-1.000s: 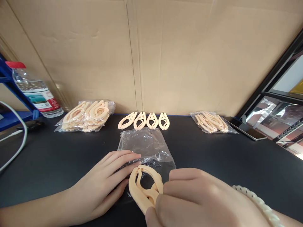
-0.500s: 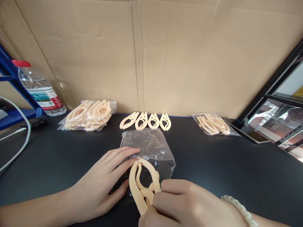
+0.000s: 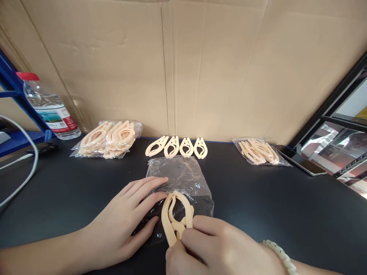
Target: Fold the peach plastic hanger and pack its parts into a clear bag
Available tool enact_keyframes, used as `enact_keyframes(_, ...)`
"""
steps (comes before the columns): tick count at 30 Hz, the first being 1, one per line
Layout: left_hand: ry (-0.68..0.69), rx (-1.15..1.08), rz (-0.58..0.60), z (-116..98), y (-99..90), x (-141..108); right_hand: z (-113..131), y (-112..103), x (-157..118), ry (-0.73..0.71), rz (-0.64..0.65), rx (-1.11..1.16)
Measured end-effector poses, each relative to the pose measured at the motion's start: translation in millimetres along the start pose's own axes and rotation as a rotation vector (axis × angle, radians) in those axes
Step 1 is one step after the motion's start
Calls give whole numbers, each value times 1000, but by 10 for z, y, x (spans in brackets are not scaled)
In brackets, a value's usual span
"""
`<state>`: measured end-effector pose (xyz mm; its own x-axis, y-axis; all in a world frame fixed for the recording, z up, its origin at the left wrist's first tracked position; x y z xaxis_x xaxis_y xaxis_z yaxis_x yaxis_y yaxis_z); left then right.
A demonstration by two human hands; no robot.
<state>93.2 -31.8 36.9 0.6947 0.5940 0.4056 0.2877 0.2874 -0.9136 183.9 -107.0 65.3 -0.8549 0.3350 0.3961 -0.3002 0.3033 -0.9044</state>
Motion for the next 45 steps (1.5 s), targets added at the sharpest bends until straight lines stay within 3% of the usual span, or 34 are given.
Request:
enact_keyframes(5, 55, -1, 19, -50, -1, -7, 13, -2, 85, -88, 19, -129)
enact_keyframes(15, 130, 45, -7, -92, -27, -3, -232, 146, 44, 126, -53, -239)
enact_keyframes(22, 188, 94, -71, -162, -29, -1, -241, 165, 79, 65, -78, -308)
enact_keyframes(27, 191, 58, -127, -162, -87, 21, -322, 270, 75, 72, 14, -322)
enact_keyframes(36, 193, 79, 29, -175, -43, 28, -511, 415, 17, 141, 89, -338)
enact_keyframes(45, 171, 0, 37, -164, -31, 25, -519, 475, 28, 165, 118, -387)
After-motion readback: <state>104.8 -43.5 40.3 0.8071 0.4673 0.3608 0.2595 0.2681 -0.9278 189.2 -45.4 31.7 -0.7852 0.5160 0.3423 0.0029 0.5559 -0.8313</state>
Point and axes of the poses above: each hand's wrist, its own x-axis towards the middle knuckle, its own y-axis out of the palm, z = x × y, the point moved 9 cm from there along x, towards the middle knuckle, and after that the axes turned 9 degrees about x, right-handed, at the moved point
